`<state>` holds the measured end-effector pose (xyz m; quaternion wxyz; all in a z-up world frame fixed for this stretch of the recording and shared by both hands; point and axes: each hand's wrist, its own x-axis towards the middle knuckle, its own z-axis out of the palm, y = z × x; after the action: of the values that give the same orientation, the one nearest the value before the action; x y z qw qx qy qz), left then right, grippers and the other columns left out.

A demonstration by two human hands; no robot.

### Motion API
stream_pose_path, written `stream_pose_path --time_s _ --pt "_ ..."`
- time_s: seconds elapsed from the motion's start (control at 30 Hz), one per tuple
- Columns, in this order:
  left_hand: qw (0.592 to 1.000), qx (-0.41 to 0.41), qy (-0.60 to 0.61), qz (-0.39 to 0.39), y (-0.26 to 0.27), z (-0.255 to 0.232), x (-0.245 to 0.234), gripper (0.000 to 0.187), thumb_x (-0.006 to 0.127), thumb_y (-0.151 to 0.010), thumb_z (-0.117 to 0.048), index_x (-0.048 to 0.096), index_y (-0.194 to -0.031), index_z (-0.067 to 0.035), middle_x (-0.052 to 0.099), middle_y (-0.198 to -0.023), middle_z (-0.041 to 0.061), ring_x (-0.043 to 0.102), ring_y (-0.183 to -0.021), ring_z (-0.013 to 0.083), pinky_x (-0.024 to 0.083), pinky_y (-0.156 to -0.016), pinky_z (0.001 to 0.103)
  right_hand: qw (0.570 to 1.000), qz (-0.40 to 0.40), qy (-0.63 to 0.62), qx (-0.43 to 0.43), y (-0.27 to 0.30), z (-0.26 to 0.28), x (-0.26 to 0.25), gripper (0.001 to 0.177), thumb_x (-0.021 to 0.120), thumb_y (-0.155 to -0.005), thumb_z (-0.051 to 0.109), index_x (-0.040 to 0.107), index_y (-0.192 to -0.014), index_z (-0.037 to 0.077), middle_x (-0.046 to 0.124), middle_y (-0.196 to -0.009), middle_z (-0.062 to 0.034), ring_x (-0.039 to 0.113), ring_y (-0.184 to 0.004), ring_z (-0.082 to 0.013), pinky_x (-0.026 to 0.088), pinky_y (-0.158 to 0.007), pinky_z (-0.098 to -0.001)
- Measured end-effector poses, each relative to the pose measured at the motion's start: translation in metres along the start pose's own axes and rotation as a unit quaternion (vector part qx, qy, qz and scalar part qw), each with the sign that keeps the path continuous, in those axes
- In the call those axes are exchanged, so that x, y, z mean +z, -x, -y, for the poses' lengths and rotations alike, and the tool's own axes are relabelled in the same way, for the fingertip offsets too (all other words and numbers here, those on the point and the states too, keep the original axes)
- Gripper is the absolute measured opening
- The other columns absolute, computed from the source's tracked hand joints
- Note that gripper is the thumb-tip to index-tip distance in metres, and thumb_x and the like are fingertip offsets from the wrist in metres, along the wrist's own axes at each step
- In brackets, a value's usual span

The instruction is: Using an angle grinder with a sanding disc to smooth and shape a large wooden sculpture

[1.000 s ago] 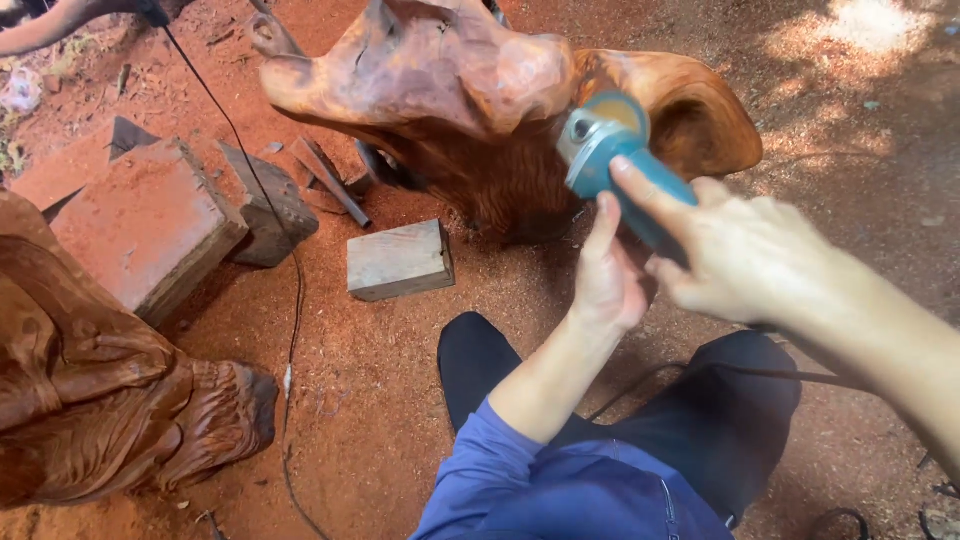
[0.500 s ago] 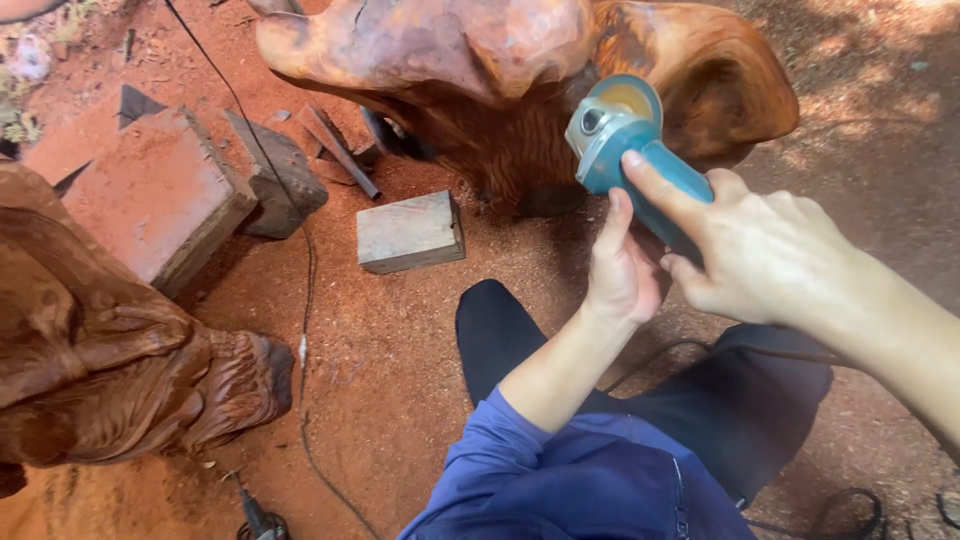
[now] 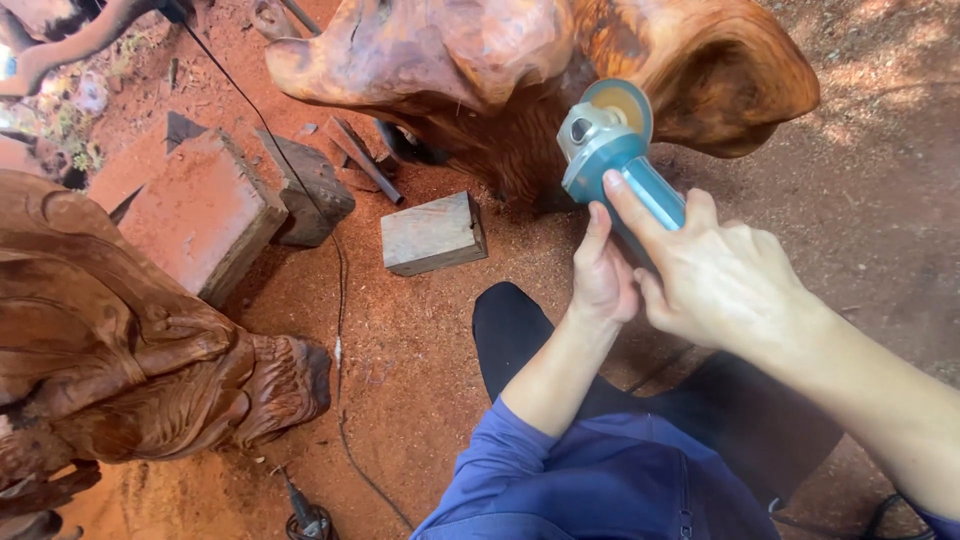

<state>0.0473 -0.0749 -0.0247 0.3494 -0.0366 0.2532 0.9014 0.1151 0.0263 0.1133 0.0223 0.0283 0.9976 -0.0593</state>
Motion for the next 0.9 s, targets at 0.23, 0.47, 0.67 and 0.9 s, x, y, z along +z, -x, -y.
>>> stream_pose_path --time_s 0.23,0.47,0.67,0.9 --pt "0.993 0.021 0.029 0.113 -0.003 0.003 -0.016 0.068 0.064 -0.106 -0.047 0.042 -0.151 -0.001 0.06 -0.133 0.023 0.061 -0.124 0.0328 0.046 -0.112 0.046 0.995 -0.098 -0.019 -0.008 0.006 -0.001 0.023 0.087 0.063 -0.082 0.038 0.033 -0.163 0.024 0.06 -0.102 -0.0292 0.071 -0.046 -0.0393 0.062 -0.036 -0.0489" --pt "0.994 0.022 0.015 0.105 -0.004 0.003 -0.03 0.065 0.059 -0.107 -0.046 0.042 -0.151 -0.001 0.056 -0.141 0.02 0.057 -0.131 0.0321 0.042 -0.117 0.045 0.988 -0.15 -0.046 -0.001 0.011 0.003 0.038 0.08 0.064 -0.083 0.037 0.04 -0.16 0.028 0.056 -0.099 -0.025 0.066 -0.043 -0.0392 0.057 -0.033 -0.0483" --pt "0.996 0.01 0.022 0.087 0.0 0.01 -0.039 0.06 0.063 -0.105 -0.044 0.05 -0.143 0.0 0.062 -0.132 0.02 0.062 -0.121 0.029 0.048 -0.11 0.041 0.994 -0.069 -0.09 0.004 0.013 -0.009 0.045 0.088 0.065 -0.08 0.036 0.031 -0.162 0.031 0.057 -0.101 -0.026 0.07 -0.05 -0.0448 0.061 -0.041 -0.0541" --pt "0.992 0.033 -0.011 0.118 -0.001 -0.002 -0.015 0.045 0.062 -0.109 -0.031 0.058 -0.132 0.008 0.069 -0.12 0.021 0.071 -0.105 0.0254 0.06 -0.094 0.034 0.989 -0.12 -0.081 0.01 0.02 -0.01 0.037 0.09 0.066 -0.081 0.035 0.032 -0.163 0.021 0.057 -0.115 -0.0299 0.071 -0.051 -0.0416 0.062 -0.038 -0.0491"
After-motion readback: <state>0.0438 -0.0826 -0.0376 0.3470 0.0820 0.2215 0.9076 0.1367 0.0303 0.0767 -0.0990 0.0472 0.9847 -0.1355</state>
